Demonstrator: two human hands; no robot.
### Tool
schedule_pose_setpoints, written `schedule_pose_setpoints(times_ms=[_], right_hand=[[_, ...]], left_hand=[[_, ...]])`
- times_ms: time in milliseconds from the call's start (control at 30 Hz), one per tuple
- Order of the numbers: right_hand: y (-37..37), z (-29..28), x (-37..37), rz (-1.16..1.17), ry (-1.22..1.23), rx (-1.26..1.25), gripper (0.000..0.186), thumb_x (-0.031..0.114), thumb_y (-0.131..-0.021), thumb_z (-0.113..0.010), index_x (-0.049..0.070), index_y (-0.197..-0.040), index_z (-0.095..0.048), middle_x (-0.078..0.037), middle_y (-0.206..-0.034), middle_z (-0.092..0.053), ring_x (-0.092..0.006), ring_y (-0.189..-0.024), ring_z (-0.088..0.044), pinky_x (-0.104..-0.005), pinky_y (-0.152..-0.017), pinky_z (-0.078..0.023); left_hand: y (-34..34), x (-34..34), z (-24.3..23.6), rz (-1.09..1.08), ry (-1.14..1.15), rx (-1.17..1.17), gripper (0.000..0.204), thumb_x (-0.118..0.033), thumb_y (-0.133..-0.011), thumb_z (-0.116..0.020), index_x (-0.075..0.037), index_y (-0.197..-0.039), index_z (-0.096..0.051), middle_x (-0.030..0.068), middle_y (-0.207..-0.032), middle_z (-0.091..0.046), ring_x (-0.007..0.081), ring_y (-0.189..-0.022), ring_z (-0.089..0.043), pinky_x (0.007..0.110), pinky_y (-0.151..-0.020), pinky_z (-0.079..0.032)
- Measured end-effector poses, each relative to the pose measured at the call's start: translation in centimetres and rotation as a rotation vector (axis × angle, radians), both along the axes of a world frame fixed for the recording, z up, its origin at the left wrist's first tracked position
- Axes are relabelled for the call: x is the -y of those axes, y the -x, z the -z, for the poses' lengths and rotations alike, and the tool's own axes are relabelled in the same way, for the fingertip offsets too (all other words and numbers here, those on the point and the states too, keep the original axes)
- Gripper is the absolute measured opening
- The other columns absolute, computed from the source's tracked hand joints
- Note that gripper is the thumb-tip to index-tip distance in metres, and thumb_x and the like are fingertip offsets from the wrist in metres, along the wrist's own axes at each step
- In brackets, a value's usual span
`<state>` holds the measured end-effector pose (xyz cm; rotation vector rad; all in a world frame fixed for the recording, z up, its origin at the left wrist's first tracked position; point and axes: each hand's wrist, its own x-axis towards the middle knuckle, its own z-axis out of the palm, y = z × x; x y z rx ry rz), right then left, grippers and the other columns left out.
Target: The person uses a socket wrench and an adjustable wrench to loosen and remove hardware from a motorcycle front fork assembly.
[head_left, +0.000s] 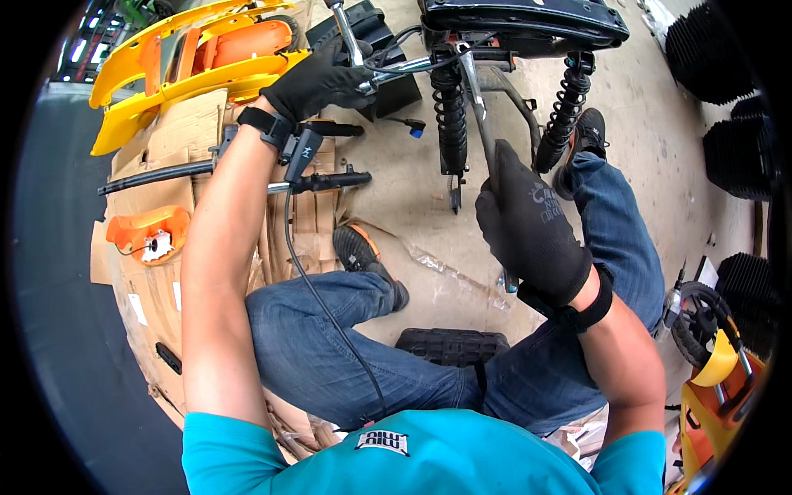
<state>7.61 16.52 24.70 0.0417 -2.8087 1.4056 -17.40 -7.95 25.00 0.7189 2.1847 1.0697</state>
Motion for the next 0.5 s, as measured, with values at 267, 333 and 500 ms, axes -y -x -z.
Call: schedule_pose_setpoints(times_ms=[267, 333, 500], right_hand=[[0.3, 0.2, -0.1, -0.004, 0.007, -0.017, 0.041, 0.004, -0.089, -0.053, -0.006, -0.127, -0.040, -0.017, -0.076, -0.056, -0.0302, -0.068, -0.059, -0.0404, -0.061, -0.046], [0.1, 0.4, 0.0, -0.006, -0.020, -0.055, 0.041, 0.003, -0.089, -0.054, -0.006, -0.127, -0.040, -0.016, -0.076, -0.056, -0.0300, -0.069, -0.059, -0.0404, -0.061, -0.046], [0.3, -0.3, 0.1, -0.033, -0.025, 0.007, 0.047, 0.003, -0.088, -0.054, -0.014, -0.128, -0.037, -0.026, -0.088, -0.057, -0.0372, -0.079, -0.061, -0.0428, -0.070, -0.049]], left_hand=[[-2.0, -0.3, 2.3, -0.140, -0.274, -0.331, 0.047, -0.012, -0.086, -0.072, -0.005, -0.125, -0.047, 0.0058, -0.104, -0.057, 0.0139, -0.095, -0.059, 0.029, -0.086, -0.052], [-2.8, -0.1, 3.1, -0.142, -0.261, -0.505, 0.047, -0.012, -0.086, -0.073, -0.004, -0.126, -0.050, 0.0048, -0.101, -0.059, 0.0126, -0.091, -0.059, 0.028, -0.083, -0.051], [-4.3, -0.8, 5.4, -0.262, -0.373, -0.580, 0.046, -0.011, -0.086, -0.072, -0.005, -0.127, -0.053, 0.0045, -0.098, -0.060, 0.0113, -0.088, -0.059, 0.027, -0.078, -0.051]])
